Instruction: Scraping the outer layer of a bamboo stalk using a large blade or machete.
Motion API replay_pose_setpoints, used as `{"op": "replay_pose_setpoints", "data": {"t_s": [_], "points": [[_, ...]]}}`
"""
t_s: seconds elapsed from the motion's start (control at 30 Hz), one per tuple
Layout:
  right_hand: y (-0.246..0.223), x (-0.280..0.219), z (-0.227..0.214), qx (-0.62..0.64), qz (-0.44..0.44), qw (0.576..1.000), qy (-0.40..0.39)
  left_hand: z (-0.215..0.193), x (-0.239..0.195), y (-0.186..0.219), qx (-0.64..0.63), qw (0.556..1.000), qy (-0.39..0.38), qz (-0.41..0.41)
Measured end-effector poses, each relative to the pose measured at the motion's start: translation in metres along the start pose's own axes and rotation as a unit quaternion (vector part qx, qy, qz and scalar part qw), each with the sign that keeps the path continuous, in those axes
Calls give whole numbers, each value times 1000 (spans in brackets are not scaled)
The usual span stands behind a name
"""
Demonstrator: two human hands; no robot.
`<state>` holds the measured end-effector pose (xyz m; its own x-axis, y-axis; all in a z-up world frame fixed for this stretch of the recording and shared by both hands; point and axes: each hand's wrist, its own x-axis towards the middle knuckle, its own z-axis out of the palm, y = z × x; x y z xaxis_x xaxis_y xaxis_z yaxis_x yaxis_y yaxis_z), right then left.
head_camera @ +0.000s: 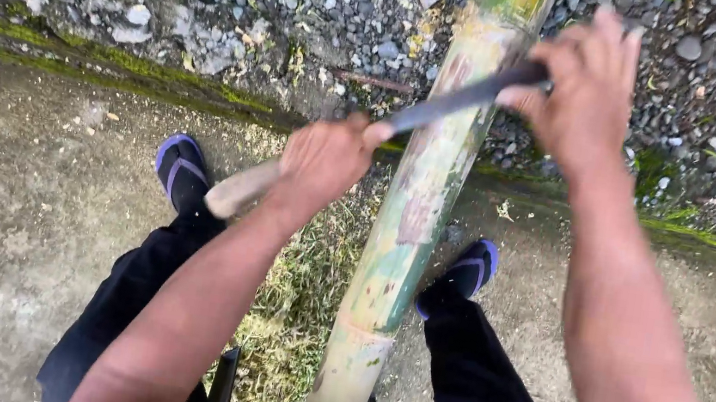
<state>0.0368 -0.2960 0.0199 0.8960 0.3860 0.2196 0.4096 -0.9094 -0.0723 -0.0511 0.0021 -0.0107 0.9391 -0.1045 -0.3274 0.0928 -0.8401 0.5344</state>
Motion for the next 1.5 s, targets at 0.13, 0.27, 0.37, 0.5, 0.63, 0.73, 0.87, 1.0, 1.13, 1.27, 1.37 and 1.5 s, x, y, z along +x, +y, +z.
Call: {"op": "replay_pose_setpoints", "data": {"t_s": [0.13, 0.27, 0.37, 0.5, 0.63, 0.73, 0.87, 1.0, 1.13, 1.27, 1.37, 1.5], "points": [[24, 46, -23, 24, 37, 998, -34, 3, 44, 16, -7, 995, 90, 45], [16, -2, -9, 24, 26, 999, -22, -21, 10, 25, 13, 1000, -19, 17], [-31, -77, -6, 11, 15, 1000, 17, -1, -44, -6, 36, 994, -103, 12], [-66, -132, -7, 12, 33, 999, 15, 47, -85, -50, 40, 992, -95, 66], [-31, -76, -2, 11, 2, 1000, 25, 35, -51, -27, 38, 996, -72, 36], [2, -7, -2, 30, -26, 998, 44, 15, 0, -4, 29, 999, 8, 19], [6, 10, -2, 48, 8, 999, 14, -6, 8, 9, 21, 1000, 10, 7], [-20, -13, -2, 15, 11, 1000, 16, -3, -7, -7, 30, 999, -37, -9], [-25, 0, -11, 102, 91, 990, -37, 5, -1, -8, 25, 1000, -9, 4], [-32, -16, -11, 70, 26, 997, 27, -2, -14, -15, 22, 999, -21, 11], [-74, -84, -9, 36, 1, 999, 32, 15, -71, -38, 27, 995, -99, -3], [-143, -183, -15, 45, 60, 997, 31, 63, -154, -89, 53, 990, -127, 39]]}}
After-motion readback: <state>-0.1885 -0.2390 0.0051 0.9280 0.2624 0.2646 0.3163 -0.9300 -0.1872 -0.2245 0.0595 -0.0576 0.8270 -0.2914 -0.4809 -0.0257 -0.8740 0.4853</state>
